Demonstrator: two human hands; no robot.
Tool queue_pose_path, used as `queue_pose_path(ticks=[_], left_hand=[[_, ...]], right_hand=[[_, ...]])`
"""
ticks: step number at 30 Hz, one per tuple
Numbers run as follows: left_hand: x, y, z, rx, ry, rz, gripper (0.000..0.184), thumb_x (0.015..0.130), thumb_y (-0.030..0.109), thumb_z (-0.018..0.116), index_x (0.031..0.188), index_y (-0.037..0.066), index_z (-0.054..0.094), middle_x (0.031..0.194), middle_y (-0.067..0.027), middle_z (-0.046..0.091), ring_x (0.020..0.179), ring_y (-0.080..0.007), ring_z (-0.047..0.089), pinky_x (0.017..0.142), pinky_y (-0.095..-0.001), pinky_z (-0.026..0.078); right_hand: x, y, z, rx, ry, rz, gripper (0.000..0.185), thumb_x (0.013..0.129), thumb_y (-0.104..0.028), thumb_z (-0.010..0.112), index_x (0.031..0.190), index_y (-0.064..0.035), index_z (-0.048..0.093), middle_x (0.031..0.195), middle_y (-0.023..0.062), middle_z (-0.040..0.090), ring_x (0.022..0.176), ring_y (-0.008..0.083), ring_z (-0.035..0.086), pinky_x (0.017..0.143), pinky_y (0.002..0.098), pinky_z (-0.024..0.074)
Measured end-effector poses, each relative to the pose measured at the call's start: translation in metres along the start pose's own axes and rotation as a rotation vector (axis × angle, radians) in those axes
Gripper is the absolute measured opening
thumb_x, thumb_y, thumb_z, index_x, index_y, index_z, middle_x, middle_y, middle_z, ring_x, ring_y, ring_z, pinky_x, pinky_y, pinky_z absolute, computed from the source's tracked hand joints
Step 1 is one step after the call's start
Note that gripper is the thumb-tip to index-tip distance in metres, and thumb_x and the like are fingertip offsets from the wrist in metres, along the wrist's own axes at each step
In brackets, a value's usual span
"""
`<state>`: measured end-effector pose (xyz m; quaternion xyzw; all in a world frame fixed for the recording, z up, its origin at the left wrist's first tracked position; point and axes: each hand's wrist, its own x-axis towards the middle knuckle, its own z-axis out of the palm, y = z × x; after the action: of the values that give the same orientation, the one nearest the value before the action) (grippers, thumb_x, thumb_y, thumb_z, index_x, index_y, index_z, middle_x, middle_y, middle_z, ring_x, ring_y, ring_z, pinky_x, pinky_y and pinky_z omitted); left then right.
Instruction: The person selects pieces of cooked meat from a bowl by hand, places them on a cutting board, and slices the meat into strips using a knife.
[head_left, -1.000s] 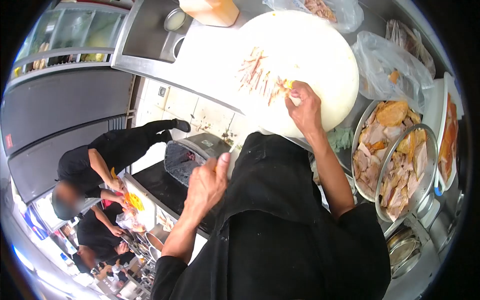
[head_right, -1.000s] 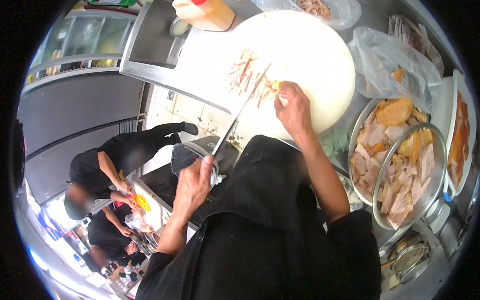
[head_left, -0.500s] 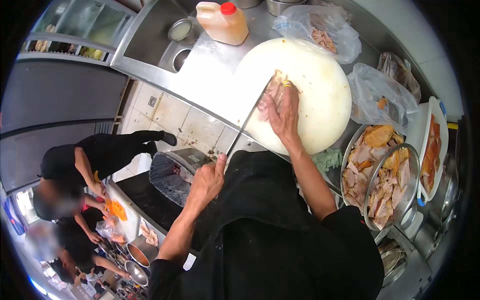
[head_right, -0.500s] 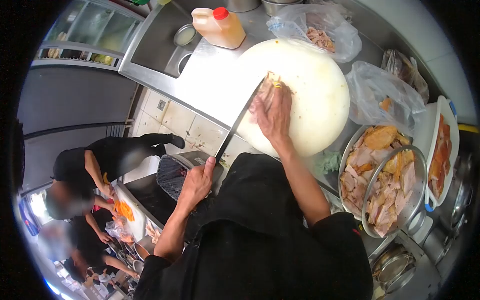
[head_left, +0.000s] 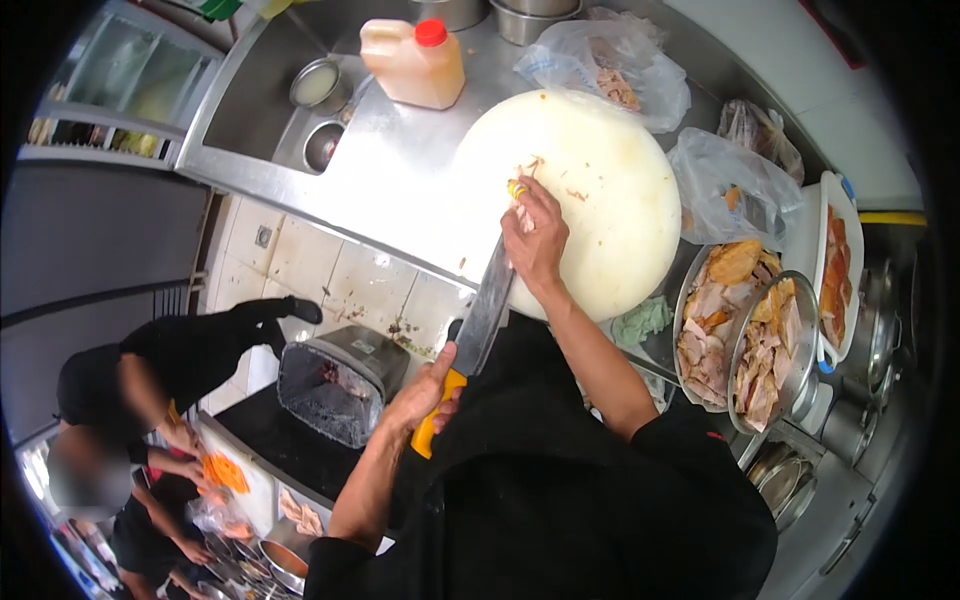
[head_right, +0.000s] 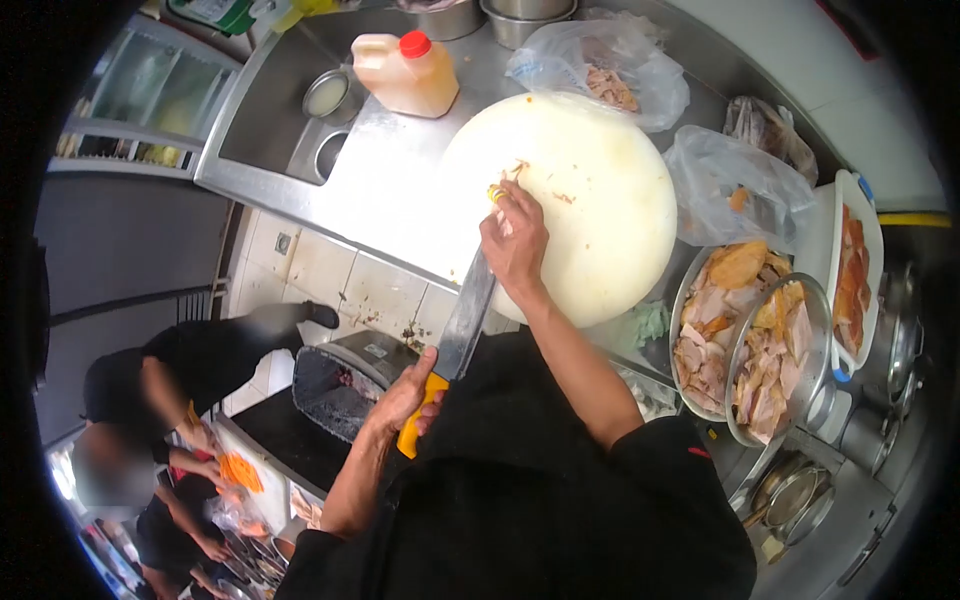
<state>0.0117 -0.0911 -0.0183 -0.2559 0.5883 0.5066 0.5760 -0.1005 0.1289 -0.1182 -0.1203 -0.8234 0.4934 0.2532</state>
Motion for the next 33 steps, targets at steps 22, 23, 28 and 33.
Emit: queue_pose_path(ticks=[22, 23, 28, 33], left_hand=[[0.070, 0.261, 0.082, -0.300, -0.251, 0.184, 0.062, 0.094, 0.073, 0.045, 0.075, 0.014, 0.046, 0.051, 0.0061, 0.036, 0.034, -0.0084, 0.034, 0.031, -0.0265, 0.031], [0.067, 0.258, 0.075, -0.311, -0.232, 0.182, 0.062, 0.094, 0.073, 0.045, 0.075, 0.014, 0.047, 0.050, 0.0061, 0.036, 0.033, -0.0086, 0.034, 0.031, -0.0269, 0.032], [0.026, 0.235, 0.040, -0.206, -0.003, 0.185, 0.064, 0.097, 0.069, 0.044, 0.072, 0.010, 0.048, 0.046, 0.0042, 0.037, 0.028, -0.0081, 0.035, 0.026, -0.0233, 0.033], [-0.031, 0.177, -0.002, -0.183, 0.092, 0.176, 0.066, 0.097, 0.068, 0.047, 0.072, 0.007, 0.050, 0.047, 0.0008, 0.039, 0.031, -0.0095, 0.036, 0.030, -0.0235, 0.032]], right_hand=[[0.316, 0.140, -0.024, -0.264, -0.042, 0.318, 0.037, 0.078, -0.017, 0.072, 0.113, -0.0037, 0.073, 0.113, 0.0182, 0.072, 0.104, 0.0290, 0.070, 0.090, 0.0358, 0.0541], [0.320, 0.168, -0.011, -0.399, -0.096, 0.240, 0.037, 0.079, -0.021, 0.073, 0.113, -0.0050, 0.073, 0.114, 0.0184, 0.072, 0.100, 0.0288, 0.071, 0.086, 0.0356, 0.0552], [0.287, 0.121, -0.022, -0.426, 0.068, -0.165, 0.029, 0.080, -0.016, 0.073, 0.106, -0.0021, 0.072, 0.099, 0.0170, 0.072, 0.095, 0.0363, 0.067, 0.091, 0.0460, 0.0508], [0.151, 0.027, -0.037, -0.160, -0.258, 0.179, 0.030, 0.078, -0.023, 0.079, 0.100, -0.0045, 0.071, 0.108, 0.0137, 0.066, 0.107, 0.0335, 0.060, 0.092, 0.0431, 0.0516]])
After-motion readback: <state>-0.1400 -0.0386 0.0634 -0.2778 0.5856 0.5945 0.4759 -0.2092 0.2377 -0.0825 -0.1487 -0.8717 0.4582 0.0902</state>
